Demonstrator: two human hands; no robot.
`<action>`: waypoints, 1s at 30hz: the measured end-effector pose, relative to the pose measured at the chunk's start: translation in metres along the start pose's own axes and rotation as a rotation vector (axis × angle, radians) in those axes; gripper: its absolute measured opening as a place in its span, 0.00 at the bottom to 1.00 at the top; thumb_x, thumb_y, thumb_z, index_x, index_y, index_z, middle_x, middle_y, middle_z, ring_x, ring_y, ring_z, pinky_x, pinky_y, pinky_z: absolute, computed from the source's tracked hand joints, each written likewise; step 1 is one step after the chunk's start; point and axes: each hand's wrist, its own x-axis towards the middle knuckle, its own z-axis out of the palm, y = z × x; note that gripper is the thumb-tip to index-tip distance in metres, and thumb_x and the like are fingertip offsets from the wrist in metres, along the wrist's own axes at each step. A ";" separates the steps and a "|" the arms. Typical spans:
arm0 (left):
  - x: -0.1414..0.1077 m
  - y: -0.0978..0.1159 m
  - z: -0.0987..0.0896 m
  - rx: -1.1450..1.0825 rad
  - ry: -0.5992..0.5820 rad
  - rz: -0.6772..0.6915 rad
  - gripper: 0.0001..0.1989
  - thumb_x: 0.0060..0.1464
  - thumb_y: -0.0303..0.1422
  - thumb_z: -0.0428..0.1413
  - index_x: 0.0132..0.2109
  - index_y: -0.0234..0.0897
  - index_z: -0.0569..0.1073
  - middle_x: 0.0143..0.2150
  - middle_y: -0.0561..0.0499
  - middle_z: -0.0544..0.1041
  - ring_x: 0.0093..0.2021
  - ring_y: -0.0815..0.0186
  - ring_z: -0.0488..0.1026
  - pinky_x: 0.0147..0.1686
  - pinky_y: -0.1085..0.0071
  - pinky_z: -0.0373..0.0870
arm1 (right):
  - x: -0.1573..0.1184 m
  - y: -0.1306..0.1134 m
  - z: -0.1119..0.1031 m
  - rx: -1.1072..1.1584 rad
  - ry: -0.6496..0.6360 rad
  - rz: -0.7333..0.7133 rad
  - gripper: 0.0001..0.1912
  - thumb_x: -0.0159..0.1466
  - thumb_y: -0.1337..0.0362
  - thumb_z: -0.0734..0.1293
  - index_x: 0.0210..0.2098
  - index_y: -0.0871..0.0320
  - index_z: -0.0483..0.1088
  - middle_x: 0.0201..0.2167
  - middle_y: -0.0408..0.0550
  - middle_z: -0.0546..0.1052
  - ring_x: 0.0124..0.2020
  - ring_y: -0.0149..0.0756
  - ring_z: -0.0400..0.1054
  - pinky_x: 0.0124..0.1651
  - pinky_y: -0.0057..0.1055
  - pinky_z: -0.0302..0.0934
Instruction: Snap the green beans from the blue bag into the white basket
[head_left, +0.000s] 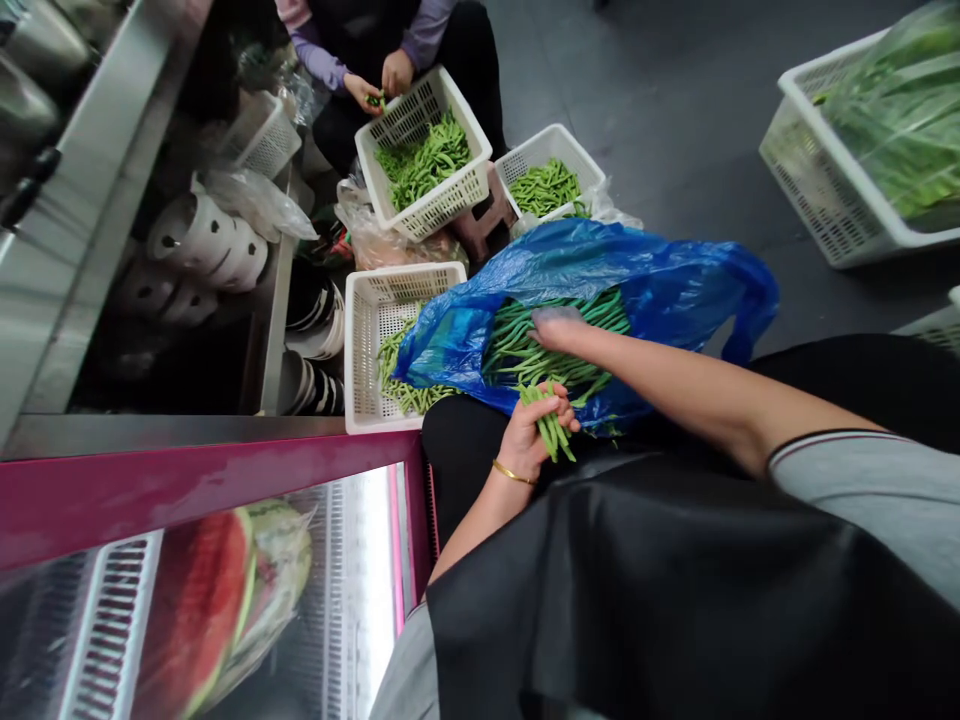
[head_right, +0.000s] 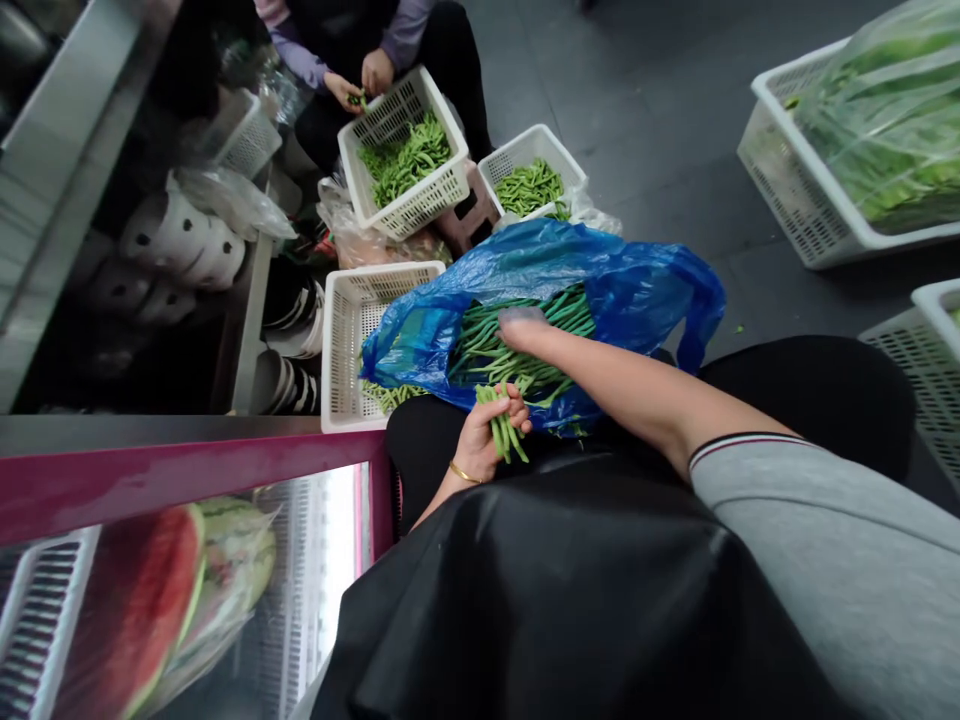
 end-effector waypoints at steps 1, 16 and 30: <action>0.001 0.000 -0.001 -0.010 0.015 -0.010 0.15 0.39 0.31 0.65 0.34 0.33 0.69 0.20 0.58 0.62 0.21 0.75 0.63 0.25 0.75 0.66 | -0.001 -0.001 0.003 0.014 0.004 -0.003 0.16 0.64 0.62 0.59 0.44 0.67 0.71 0.45 0.67 0.76 0.45 0.52 0.72 0.41 0.37 0.61; 0.017 -0.030 0.022 0.130 0.149 0.004 0.21 0.37 0.31 0.67 0.40 0.27 0.74 0.23 0.52 0.74 0.19 0.75 0.66 0.22 0.77 0.63 | -0.201 0.042 0.019 0.744 0.194 -0.415 0.11 0.66 0.58 0.61 0.41 0.57 0.70 0.35 0.49 0.79 0.34 0.35 0.74 0.37 0.30 0.66; -0.006 -0.032 0.032 0.246 0.098 0.339 0.16 0.41 0.32 0.65 0.36 0.35 0.67 0.28 0.51 0.77 0.20 0.75 0.65 0.23 0.76 0.62 | -0.168 0.058 0.013 1.233 -0.108 0.092 0.19 0.65 0.49 0.54 0.24 0.54 0.56 0.13 0.34 0.51 0.13 0.27 0.50 0.20 0.28 0.58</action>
